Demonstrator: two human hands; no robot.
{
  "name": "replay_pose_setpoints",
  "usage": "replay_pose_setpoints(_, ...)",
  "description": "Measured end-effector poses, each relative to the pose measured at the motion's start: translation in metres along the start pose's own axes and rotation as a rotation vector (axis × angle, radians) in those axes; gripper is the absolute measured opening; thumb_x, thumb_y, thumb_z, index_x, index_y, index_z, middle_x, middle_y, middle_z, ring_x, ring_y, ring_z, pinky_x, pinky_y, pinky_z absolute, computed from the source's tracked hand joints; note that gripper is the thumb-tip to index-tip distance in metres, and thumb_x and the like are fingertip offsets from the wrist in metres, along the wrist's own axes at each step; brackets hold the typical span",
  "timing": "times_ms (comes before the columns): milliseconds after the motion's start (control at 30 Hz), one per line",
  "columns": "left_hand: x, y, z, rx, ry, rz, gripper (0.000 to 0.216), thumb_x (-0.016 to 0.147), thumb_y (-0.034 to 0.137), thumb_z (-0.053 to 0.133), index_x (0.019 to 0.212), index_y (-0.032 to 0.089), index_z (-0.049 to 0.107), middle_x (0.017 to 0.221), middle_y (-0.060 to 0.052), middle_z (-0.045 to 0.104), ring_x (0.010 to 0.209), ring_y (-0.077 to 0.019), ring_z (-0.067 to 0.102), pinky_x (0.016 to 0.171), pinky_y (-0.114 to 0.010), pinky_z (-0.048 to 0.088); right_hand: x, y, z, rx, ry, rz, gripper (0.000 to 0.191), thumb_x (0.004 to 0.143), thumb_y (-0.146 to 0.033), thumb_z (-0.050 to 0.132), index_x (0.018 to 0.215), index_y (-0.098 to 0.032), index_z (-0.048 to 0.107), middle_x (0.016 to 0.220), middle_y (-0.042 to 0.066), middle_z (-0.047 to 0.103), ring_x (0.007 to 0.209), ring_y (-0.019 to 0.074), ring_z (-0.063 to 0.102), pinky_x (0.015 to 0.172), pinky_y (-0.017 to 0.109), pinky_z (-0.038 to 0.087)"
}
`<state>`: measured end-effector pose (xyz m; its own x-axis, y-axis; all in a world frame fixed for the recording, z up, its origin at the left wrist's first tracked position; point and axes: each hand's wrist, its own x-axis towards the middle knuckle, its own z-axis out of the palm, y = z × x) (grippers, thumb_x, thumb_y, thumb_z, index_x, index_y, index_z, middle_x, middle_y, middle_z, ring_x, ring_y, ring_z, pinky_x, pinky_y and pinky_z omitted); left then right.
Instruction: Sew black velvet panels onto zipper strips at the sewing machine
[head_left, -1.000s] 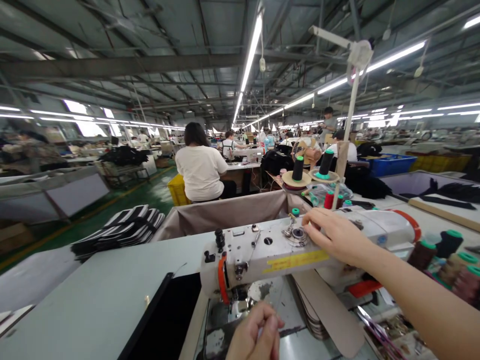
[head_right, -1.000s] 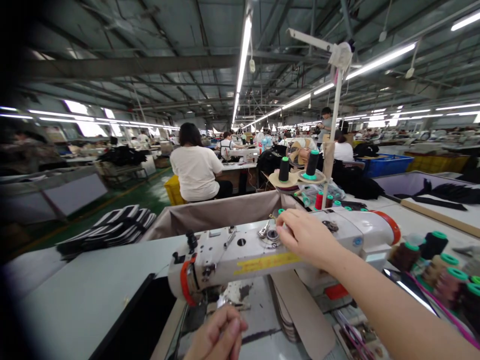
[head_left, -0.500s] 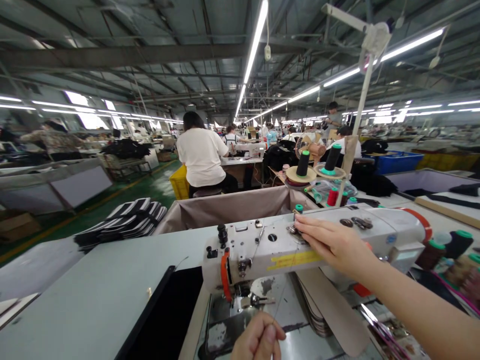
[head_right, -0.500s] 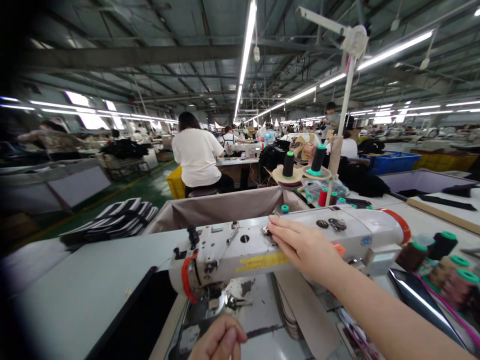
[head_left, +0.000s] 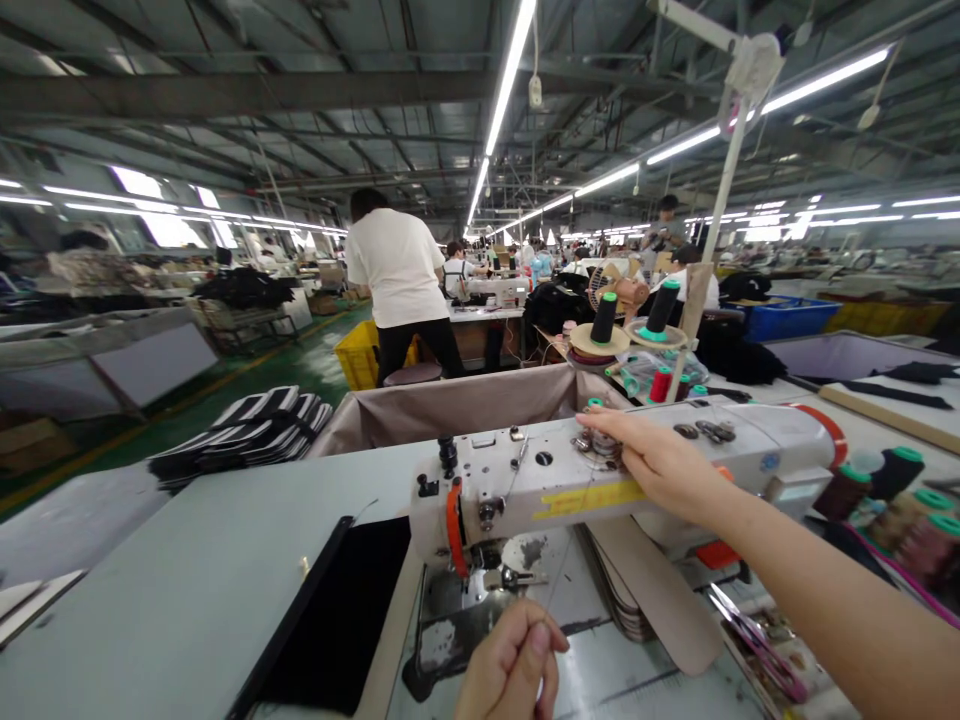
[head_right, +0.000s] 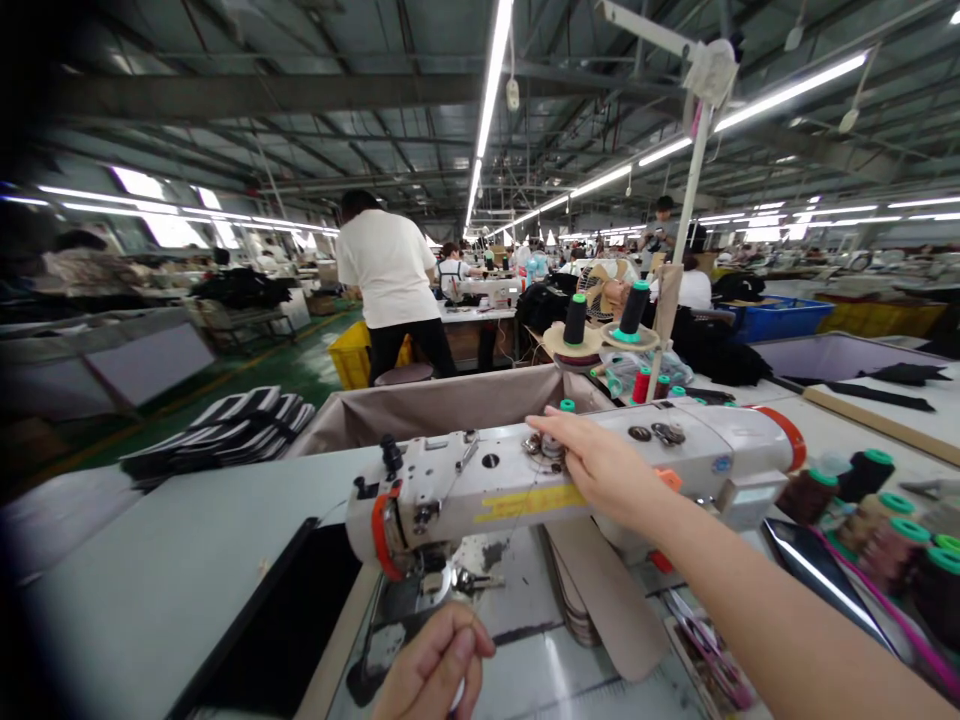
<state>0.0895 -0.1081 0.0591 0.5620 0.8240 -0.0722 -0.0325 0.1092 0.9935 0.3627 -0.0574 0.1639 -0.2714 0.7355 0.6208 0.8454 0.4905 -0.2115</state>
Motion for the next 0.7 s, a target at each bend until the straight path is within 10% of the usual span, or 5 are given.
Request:
replay_pose_setpoints(167,-0.010,0.012,0.005,0.038,0.094,-0.008,0.051,0.093,0.069,0.053,0.093,0.017,0.058,0.056,0.006,0.042,0.050,-0.0085,0.027,0.048,-0.020,0.022,0.007,-0.007,-0.010,-0.001,0.115,0.122,0.051,0.082,-0.006,0.037,0.127,-0.018,0.058,0.117,0.009,0.068,0.109,0.0225,0.062,0.100,0.043,0.050)
replay_pose_setpoints(333,-0.018,0.018,0.005,0.126,0.212,0.018,0.048,0.096,0.065,0.051,0.093,0.018,0.059,0.056,0.005,0.043,0.053,-0.0107,0.032,0.052,-0.021,0.027,-0.074,-0.018,-0.051,-0.220,0.409,0.314,0.020,0.087,-0.016,0.040,0.090,-0.022,0.059,0.096,0.008,0.063,0.092,0.0230,0.059,0.089,0.038,0.048)
replay_pose_setpoints(467,-0.019,0.015,0.003,0.156,0.232,0.033,0.048,0.095,0.065,0.052,0.093,0.018,0.059,0.057,0.005,0.044,0.054,-0.0120,0.034,0.053,-0.022,0.029,-0.171,-0.008,-0.034,-0.384,-0.055,0.525,0.020,0.088,-0.019,0.043,0.078,-0.023,0.059,0.077,0.003,0.060,0.074,0.0203,0.059,0.069,0.033,0.045)
replay_pose_setpoints(700,-0.020,0.015,0.012,0.189,0.209,0.058,0.051,0.095,0.067,0.050,0.087,0.018,0.061,0.055,0.004,0.045,0.052,-0.0115,0.035,0.055,-0.024,0.031,-0.235,0.017,0.034,-0.471,-0.247,0.558,0.019,0.092,-0.024,0.051,0.084,-0.019,0.068,0.082,0.009,0.066,0.082,0.0265,0.065,0.076,0.038,0.049)
